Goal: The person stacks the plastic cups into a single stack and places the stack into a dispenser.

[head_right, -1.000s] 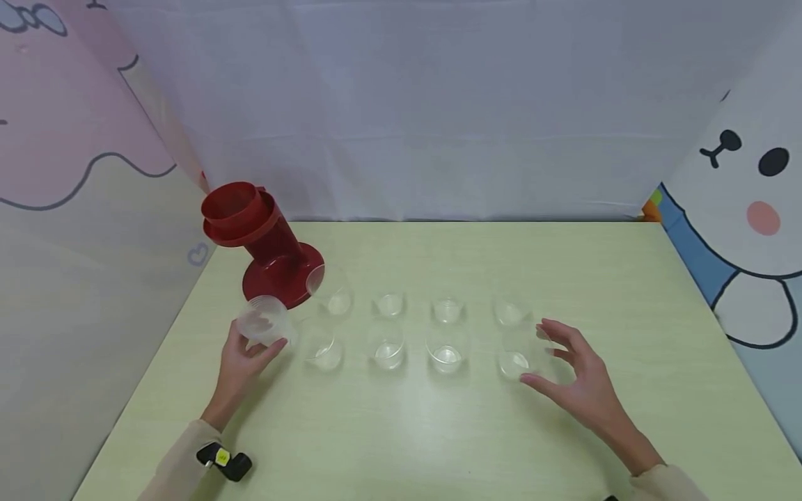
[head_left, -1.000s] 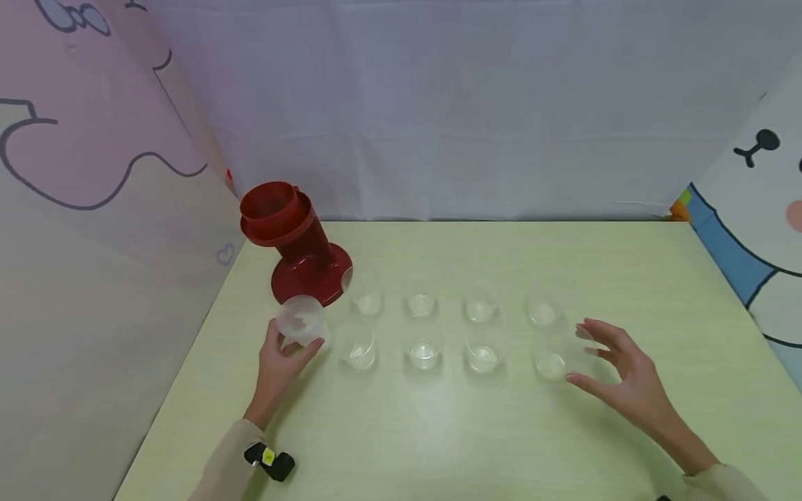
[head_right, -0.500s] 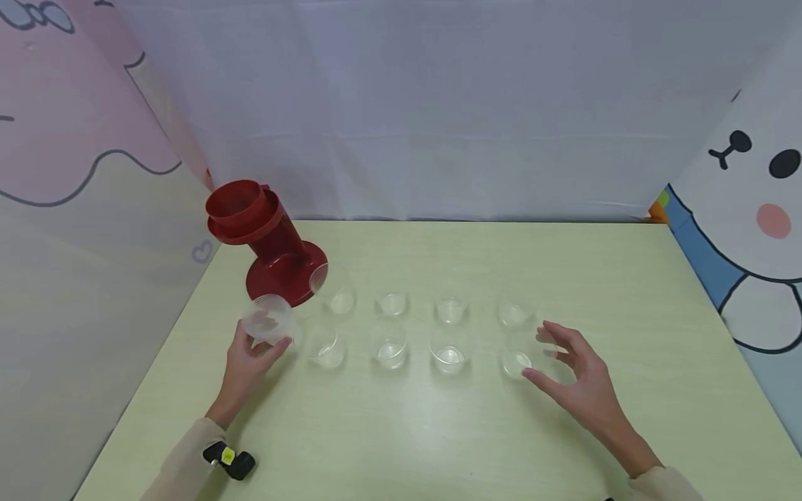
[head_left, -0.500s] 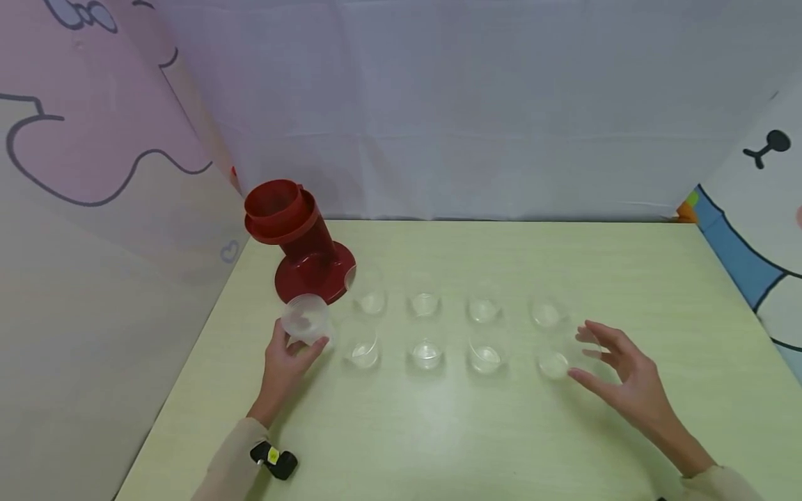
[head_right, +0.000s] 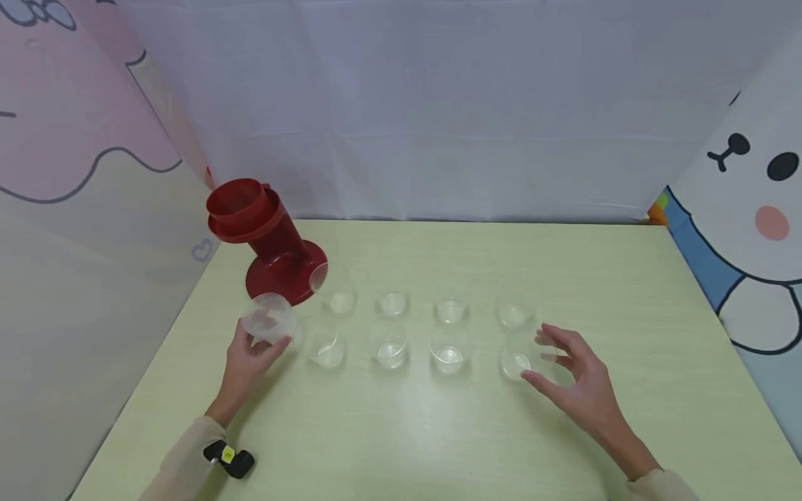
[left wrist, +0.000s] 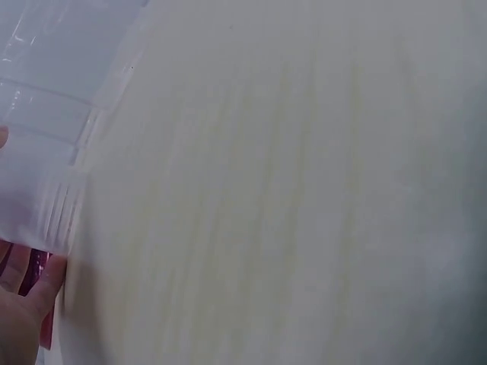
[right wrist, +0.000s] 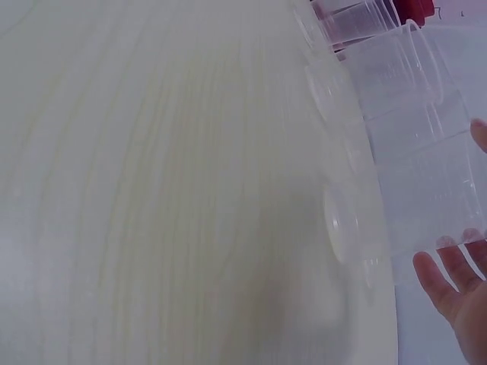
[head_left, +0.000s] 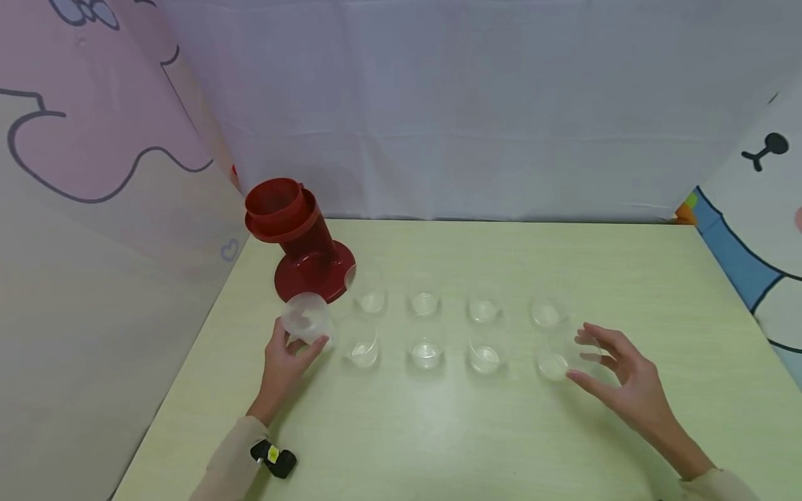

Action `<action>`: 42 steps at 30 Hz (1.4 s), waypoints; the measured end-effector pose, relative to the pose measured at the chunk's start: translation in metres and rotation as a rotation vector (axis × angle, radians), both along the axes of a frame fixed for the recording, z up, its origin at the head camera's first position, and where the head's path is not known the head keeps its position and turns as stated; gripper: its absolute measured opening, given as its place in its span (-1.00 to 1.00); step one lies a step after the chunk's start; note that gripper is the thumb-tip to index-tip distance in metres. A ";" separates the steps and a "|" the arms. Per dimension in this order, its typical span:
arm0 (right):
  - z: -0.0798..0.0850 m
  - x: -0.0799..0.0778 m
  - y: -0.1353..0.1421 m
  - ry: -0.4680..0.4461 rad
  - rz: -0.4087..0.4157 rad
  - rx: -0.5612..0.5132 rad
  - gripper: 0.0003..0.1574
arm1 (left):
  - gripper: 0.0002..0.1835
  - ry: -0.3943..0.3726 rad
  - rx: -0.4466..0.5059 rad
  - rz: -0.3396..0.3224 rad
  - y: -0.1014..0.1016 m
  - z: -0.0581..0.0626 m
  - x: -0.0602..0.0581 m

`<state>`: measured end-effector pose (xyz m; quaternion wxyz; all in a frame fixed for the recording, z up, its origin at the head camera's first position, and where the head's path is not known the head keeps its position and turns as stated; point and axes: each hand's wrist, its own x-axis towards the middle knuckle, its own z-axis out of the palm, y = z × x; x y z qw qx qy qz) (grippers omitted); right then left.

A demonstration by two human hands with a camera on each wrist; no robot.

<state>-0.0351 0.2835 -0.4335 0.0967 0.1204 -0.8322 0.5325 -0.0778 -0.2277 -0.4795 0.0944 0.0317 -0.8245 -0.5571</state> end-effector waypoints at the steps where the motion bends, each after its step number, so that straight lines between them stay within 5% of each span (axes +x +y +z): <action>1: 0.001 0.001 0.000 0.001 0.002 -0.002 -0.04 | -0.24 -0.006 0.000 -0.002 0.002 0.004 0.001; 7: 0.006 0.004 0.000 0.016 0.002 0.004 -0.03 | -0.28 -0.022 -0.008 -0.019 0.012 0.031 0.010; 30: 0.026 0.005 -0.002 0.103 0.065 -0.033 0.01 | -0.28 -0.034 -0.054 -0.024 0.013 0.034 0.011; 34: 0.032 0.005 -0.004 0.102 0.068 -0.030 0.01 | -0.26 -0.022 -0.058 -0.033 0.012 0.031 0.010; 42: 0.038 0.006 -0.007 0.087 0.068 -0.024 0.01 | -0.21 -0.029 -0.038 -0.026 -0.001 0.002 0.002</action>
